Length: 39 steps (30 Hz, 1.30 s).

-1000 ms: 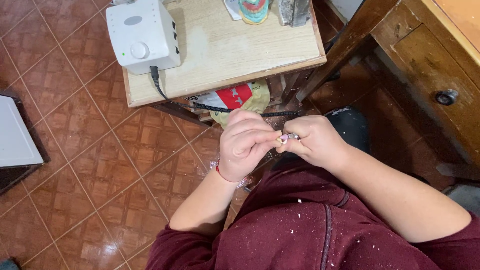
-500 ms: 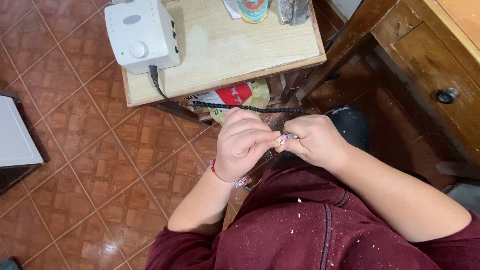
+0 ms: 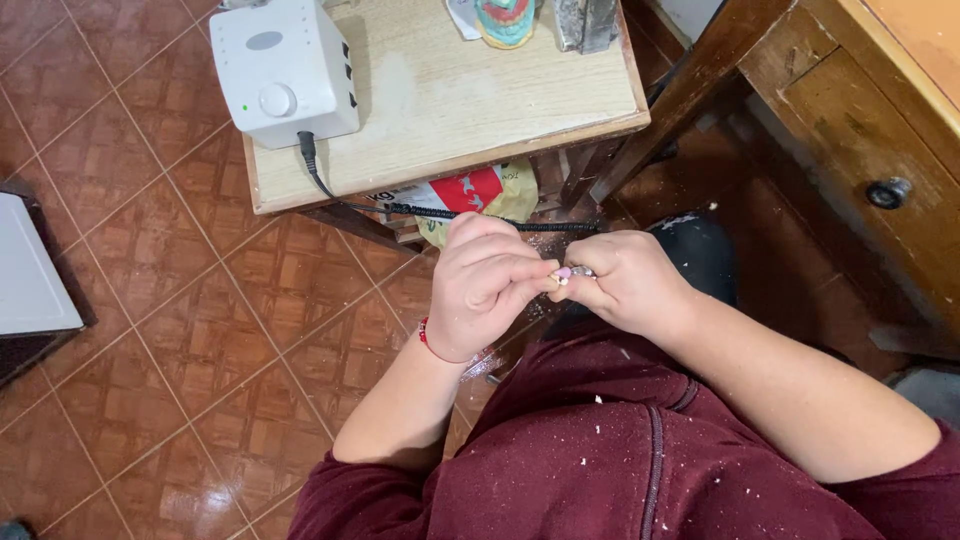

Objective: The person works on a dental model, using a metal tool to adjust and place small pink and white pieces onto the mold. They repeatedly pick up the model, manipulate the pieces with the tool, and place the model back on the table.

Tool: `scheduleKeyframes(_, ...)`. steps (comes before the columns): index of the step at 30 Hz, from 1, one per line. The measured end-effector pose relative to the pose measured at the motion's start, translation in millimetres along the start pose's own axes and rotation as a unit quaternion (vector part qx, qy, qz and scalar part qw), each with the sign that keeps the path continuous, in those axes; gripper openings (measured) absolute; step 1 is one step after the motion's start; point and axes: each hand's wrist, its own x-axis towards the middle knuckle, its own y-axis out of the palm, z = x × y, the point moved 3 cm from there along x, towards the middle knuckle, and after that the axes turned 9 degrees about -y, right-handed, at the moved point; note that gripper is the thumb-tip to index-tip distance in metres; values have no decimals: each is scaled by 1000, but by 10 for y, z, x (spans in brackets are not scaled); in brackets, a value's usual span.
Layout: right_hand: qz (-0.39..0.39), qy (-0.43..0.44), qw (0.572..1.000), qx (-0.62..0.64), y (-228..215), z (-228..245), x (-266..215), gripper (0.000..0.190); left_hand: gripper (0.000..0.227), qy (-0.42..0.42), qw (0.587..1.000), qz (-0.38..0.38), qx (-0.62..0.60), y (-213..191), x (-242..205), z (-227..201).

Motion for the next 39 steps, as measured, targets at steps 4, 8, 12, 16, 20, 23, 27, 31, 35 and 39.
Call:
scheduleKeyframes(4, 4, -4, 1000, -16, -7, -18, 5, 42, 11, -3, 1000, -1, -1, 13, -35, 29)
scheduleKeyframes(8, -1, -10, 1000, -20, -17, -8, 12, 41, 11, -21, 1000, -1, 0, 25, -42, 26)
scheduleKeyframes(12, -7, -13, 1000, -27, -11, -11, 8, 41, 12, -28, 1000, -3, -5, 24, -47, 27)
scheduleKeyframes(16, -15, -18, 999, -30, -2, -11, 5, 42, 11, -33, 999, 2, -9, 26, -37, 18)
scheduleKeyframes(20, -17, -33, 999, -31, -32, 19, 22, 37, 8, -44, 999, -13, -22, 63, -63, 24)
scheduleKeyframes(23, -23, -19, 999, 17, 27, -33, 4, 36, 8, -44, 998, -22, -41, 88, -76, 30)
scheduleKeyframes(27, -25, 8, 992, 124, 104, -35, -15, 36, 9, -44, 996, -51, -63, 142, -108, 44)
scheduleKeyframes(31, -31, 13, 988, 148, 142, -49, -35, 39, 10, -34, 996, -55, -61, 139, -91, 32)
scheduleKeyframes(35, -35, 8, 988, 148, 159, -61, -52, 41, 9, -37, 996, -58, -57, 134, -86, 14)
scheduleKeyframes(39, -28, 5, 990, 137, 134, -38, -28, 42, 8, -32, 996, -64, -54, 130, -79, 12)
